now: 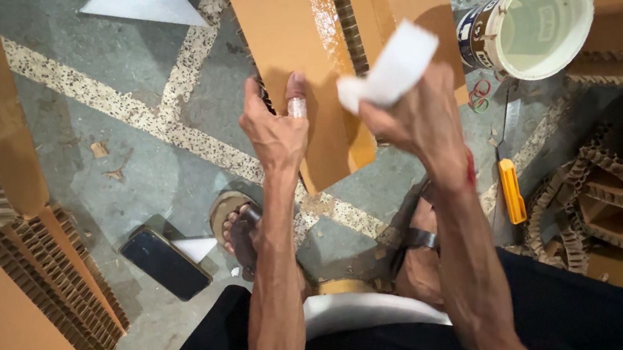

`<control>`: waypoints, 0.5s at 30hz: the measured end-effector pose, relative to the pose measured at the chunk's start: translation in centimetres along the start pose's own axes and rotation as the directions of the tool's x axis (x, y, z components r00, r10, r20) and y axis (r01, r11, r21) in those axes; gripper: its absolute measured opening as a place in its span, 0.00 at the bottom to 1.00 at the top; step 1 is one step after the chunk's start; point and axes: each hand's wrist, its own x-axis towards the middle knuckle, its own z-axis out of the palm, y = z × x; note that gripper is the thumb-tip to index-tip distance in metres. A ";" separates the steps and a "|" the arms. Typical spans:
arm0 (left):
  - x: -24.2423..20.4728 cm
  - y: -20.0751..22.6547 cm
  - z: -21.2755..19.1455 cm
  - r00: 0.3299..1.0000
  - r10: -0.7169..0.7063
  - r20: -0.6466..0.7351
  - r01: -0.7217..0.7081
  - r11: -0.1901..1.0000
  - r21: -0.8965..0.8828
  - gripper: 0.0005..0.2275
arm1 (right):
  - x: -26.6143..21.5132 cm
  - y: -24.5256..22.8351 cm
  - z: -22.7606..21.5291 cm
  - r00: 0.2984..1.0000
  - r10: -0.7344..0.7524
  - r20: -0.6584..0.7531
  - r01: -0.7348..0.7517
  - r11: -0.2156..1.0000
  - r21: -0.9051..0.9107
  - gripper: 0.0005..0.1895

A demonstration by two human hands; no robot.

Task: The person assembles a cardboard structure by applying glue to the edges of corrugated cardboard pieces and joining them together. They use a foam brush to spread the glue and a rubber band to secure the assembled pieces.

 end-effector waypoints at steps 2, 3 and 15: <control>-0.1 -0.1 -0.1 0.999 -0.030 0.009 0.030 0.999 0.018 0.23 | -3.0 -1.6 -1.2 0.986 0.159 0.047 -0.166 0.955 0.246 0.18; -0.1 -0.1 -0.2 0.999 -0.033 0.008 0.033 0.999 0.022 0.22 | -4.1 -2.3 -1.8 0.970 0.230 0.084 -0.244 0.900 0.361 0.17; -0.3 1.0 -0.3 0.999 0.025 -0.022 -0.026 1.000 -0.012 0.21 | 9.0 1.6 -1.0 0.897 -0.070 -0.436 0.205 0.941 0.271 0.08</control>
